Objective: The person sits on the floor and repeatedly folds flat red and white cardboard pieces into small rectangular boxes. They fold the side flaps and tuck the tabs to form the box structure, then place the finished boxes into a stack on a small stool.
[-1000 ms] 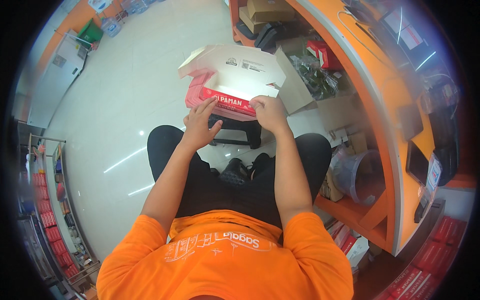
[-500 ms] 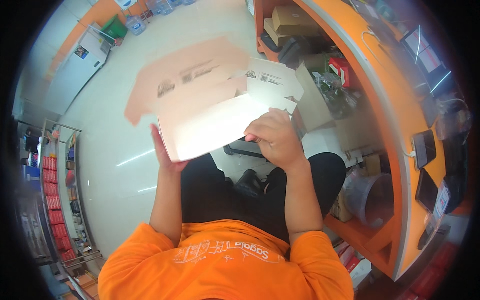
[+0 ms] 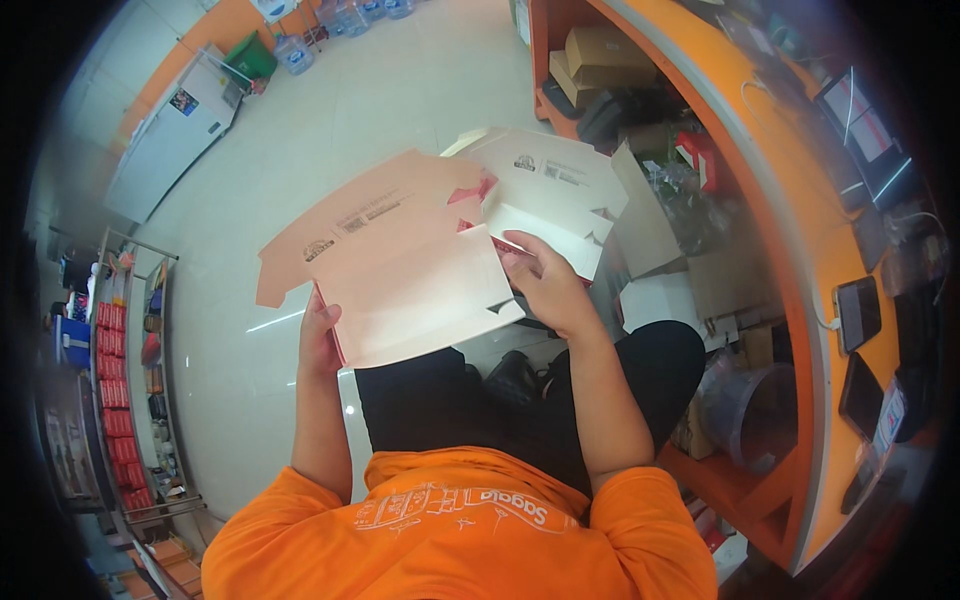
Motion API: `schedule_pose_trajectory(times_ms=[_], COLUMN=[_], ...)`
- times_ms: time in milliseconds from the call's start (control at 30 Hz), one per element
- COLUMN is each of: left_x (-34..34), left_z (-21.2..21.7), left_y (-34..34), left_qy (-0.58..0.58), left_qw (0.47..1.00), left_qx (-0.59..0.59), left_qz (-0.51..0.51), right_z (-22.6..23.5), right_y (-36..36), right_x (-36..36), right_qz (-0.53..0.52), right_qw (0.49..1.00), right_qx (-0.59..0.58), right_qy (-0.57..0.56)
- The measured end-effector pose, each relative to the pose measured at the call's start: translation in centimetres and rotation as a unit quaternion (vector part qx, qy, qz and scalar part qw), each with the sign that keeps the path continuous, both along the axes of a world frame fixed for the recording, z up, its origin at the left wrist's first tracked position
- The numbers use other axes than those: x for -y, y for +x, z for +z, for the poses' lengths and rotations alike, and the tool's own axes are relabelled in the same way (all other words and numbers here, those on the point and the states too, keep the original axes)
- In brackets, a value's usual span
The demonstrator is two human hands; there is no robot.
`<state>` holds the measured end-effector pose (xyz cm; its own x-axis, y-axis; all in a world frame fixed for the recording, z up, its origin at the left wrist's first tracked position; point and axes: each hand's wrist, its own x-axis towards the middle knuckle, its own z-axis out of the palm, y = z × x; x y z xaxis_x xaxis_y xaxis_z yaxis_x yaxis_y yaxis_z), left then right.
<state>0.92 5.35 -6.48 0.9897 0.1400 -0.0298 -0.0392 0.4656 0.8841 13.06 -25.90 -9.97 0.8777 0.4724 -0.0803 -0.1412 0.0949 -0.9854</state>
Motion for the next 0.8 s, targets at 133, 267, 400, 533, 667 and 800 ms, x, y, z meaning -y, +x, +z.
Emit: schedule_pose_trajectory(times_ms=[133, 267, 400, 533, 667, 800], left_x=[-0.8, 1.1, 3.5, 5.1, 6.3, 7.1], left_z=[-0.7, 0.2, 0.5, -0.4, 0.0, -1.4], left_y=[0.0, 0.0, -0.3, -1.1, -2.3, -2.9], left_qy=[0.066, 0.121, 0.197, 0.199, 0.217, 0.193], left_qw=[0.997, 0.991, 0.977, 0.978, 0.975, 0.976], left_qx=[-0.023, -0.021, 0.050, 0.057, 0.026, 0.052], left_qz=[-0.013, -0.053, -0.065, -0.025, 0.029, 0.082], right_z=[1.0, 1.3, 1.8, 0.4, 1.6, -0.5], right_y=[-0.4, -1.2, -2.2, -3.5, -5.5, -5.9], right_x=[0.3, -0.1, -0.8, -2.4, -4.2, -5.2], right_qz=[0.020, 0.013, -0.070, -0.162, -0.140, -0.104], right_qw=[0.997, 0.988, 0.945, 0.883, 0.866, 0.887], right_qx=[-0.063, -0.008, 0.136, 0.268, 0.277, 0.276], right_qy=[-0.037, -0.153, -0.289, -0.350, -0.391, -0.357])
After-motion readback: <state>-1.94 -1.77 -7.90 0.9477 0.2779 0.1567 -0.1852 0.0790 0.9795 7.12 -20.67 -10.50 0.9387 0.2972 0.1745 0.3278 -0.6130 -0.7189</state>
